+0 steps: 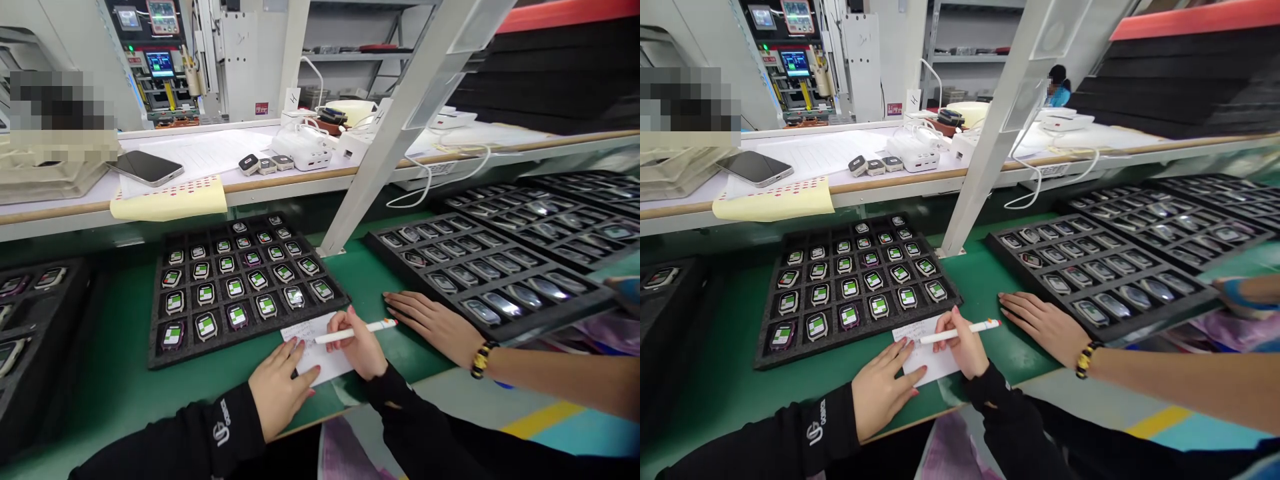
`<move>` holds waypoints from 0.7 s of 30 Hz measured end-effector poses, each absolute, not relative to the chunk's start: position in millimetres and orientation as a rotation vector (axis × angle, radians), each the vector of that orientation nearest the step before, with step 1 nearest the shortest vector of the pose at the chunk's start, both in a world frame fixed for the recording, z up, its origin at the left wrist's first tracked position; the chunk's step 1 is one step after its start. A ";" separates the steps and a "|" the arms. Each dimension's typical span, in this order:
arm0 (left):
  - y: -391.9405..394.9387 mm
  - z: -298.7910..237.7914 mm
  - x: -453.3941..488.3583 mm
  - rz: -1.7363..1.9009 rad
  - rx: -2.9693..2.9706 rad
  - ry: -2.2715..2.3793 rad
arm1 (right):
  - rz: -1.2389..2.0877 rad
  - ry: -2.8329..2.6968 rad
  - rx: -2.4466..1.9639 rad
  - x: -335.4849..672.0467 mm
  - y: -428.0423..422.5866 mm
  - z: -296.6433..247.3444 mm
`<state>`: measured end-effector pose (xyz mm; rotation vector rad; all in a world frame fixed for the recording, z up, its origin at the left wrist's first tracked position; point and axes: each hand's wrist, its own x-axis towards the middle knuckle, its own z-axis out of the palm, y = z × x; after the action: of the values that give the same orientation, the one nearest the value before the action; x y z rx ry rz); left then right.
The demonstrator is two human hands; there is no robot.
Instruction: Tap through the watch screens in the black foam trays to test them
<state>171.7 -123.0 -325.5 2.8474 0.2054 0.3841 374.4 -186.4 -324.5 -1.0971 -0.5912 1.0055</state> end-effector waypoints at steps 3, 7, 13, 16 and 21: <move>-121.5 -323.0 169.1 0.383 2.847 0.203 | 1.074 -0.607 -1.093 376.8 -186.5 -322.0; -117.9 -325.4 166.2 0.399 2.858 0.168 | 1.121 -0.663 -1.159 376.3 -184.3 -320.8; -116.1 -333.0 163.5 0.416 2.849 0.174 | 1.053 -0.694 -1.124 374.5 -164.0 -318.3; -114.4 -331.0 161.7 0.378 2.858 0.171 | 1.030 -0.674 -1.059 375.2 -149.8 -314.8; -109.6 -331.2 161.0 0.391 2.883 0.155 | 1.094 -0.680 -1.026 375.2 -143.6 -314.2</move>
<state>161.0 -109.6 -331.2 2.8832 0.1548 0.3911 375.2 -143.6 -314.2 -1.0256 -0.6802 1.0941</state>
